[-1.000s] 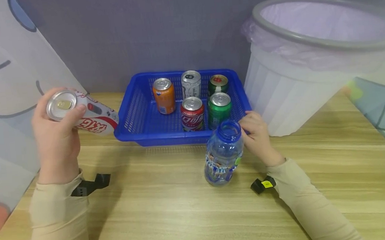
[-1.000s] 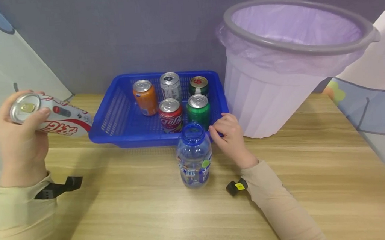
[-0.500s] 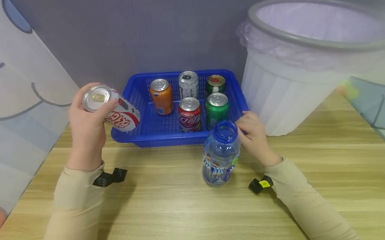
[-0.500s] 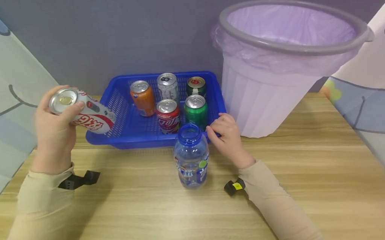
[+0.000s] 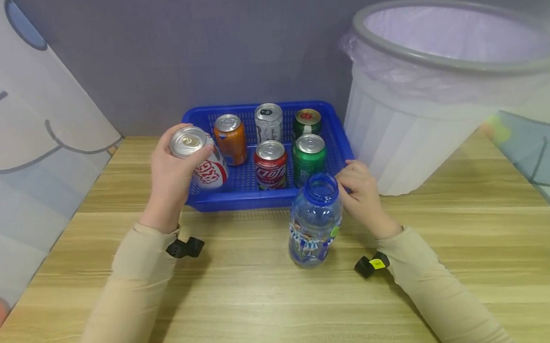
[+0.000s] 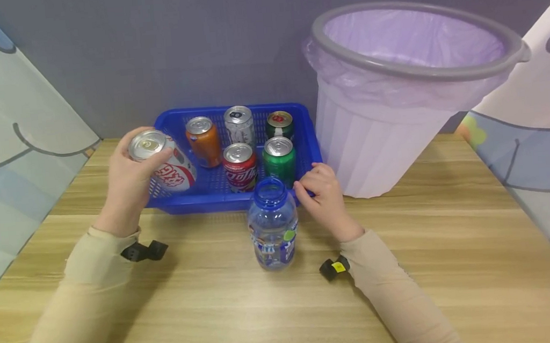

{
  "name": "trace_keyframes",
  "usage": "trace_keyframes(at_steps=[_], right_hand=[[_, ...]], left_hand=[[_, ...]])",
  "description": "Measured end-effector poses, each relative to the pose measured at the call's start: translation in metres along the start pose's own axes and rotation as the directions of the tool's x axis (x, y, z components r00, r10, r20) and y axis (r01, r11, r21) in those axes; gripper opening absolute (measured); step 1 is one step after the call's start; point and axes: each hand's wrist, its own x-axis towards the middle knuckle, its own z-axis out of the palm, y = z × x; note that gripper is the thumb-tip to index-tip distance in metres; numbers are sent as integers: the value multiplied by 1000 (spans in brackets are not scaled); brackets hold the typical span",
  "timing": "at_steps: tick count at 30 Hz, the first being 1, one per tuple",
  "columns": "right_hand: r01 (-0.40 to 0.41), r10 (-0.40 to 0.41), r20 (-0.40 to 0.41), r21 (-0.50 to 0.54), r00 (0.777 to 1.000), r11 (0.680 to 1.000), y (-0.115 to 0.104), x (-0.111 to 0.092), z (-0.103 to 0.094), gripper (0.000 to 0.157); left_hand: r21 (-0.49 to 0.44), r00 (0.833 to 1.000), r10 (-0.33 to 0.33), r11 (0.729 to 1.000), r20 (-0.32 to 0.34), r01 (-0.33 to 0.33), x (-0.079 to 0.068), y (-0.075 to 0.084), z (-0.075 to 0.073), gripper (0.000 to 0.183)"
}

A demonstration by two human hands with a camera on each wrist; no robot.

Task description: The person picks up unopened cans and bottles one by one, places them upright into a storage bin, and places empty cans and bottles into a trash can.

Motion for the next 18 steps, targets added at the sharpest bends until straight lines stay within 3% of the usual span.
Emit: trace_keyframes(at_steps=[7,18], right_hand=[[5,-5,15,-16,1000,1000,2,-2,0,54],[-2,2,28,-14,1000,1000,0,-1,-2,49]], left_hand=[[219,999,-41,975,17,36,8,-10,9,60],[308,978,-167,943,122,122,18,-20,13,61]])
